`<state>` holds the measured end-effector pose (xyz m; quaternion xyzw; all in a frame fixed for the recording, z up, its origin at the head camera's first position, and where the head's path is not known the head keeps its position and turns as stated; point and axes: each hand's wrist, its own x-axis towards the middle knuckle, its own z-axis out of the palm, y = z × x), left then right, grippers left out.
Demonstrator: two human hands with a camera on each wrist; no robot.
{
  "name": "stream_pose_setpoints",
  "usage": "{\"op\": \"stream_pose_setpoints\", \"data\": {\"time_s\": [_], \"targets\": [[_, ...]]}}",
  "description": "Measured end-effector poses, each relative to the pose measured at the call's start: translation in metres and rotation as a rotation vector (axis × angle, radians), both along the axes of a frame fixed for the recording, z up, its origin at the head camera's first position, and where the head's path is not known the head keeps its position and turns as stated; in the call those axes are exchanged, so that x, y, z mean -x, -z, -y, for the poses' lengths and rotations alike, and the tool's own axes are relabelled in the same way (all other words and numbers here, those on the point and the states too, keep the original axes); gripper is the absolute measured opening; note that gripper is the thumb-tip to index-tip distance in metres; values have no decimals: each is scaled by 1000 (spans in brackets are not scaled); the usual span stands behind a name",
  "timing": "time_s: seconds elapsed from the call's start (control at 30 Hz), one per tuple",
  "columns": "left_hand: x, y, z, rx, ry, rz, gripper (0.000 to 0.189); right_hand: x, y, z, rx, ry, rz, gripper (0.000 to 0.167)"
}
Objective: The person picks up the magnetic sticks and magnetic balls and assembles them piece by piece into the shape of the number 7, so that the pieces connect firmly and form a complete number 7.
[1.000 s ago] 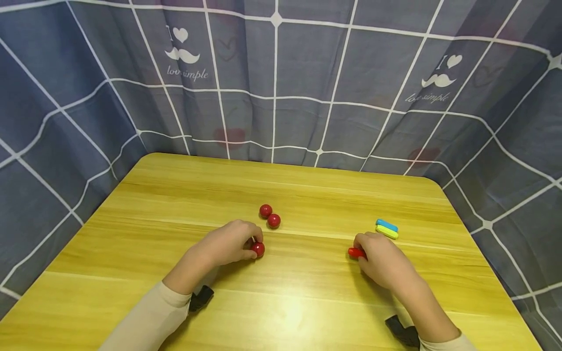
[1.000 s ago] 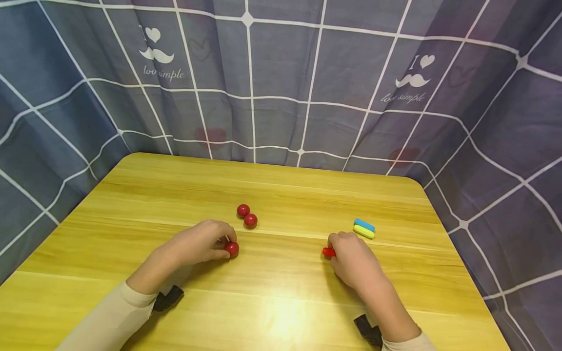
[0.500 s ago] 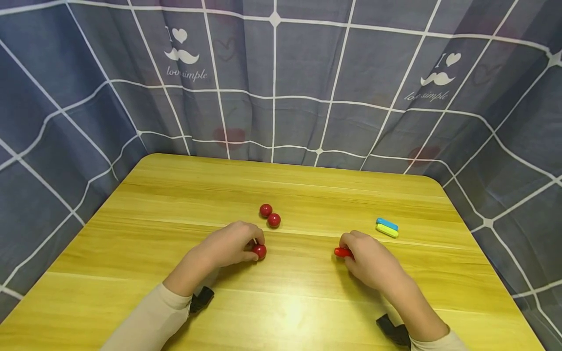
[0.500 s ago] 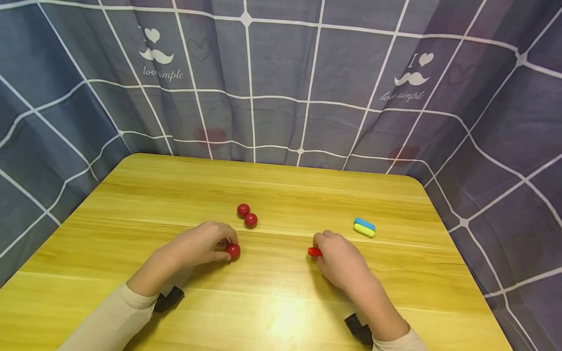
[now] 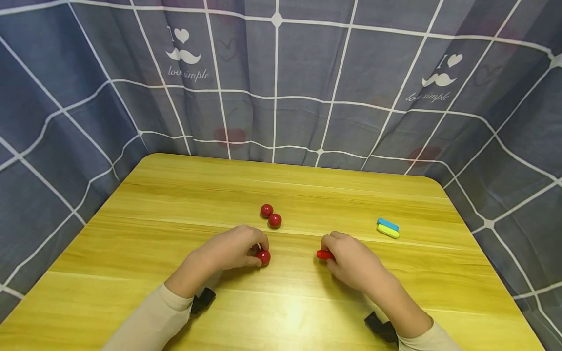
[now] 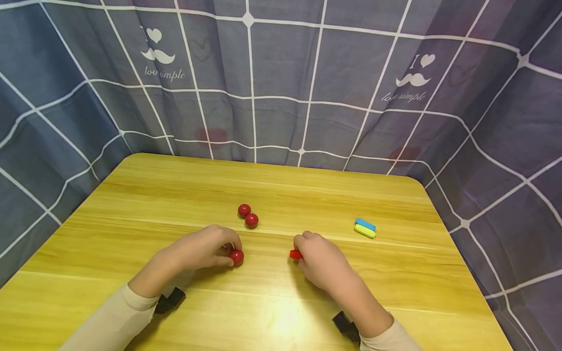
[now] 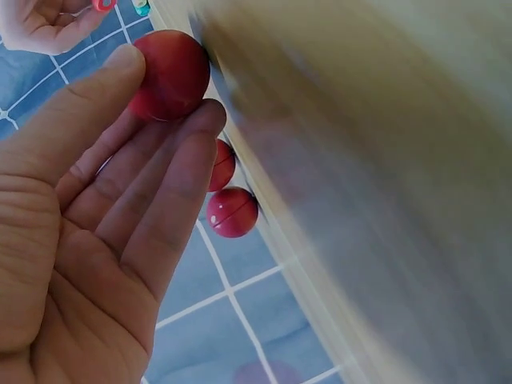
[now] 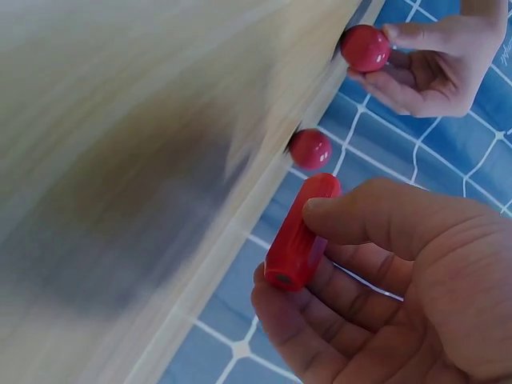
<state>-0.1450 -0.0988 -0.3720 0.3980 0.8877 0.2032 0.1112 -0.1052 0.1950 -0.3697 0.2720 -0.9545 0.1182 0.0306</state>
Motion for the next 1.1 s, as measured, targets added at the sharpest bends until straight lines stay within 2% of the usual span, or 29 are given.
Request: {"op": "stream_pose_setpoints", "data": {"time_s": [0.2,0.4,0.73,1.1], "targets": [[2,1,0,-24,15,29,17,2,-2,11,-10,-21,-28,17],[3,2,-4,-38,39,24,18,4,-1,20,4,-56,-44,17],[0,5,-6,-53,39,37,18,2,2,40,-14,-118,-41,17],[-2,3,-7,-30,77,-14,15,-2,7,59,-22,-176,-30,14]]}}
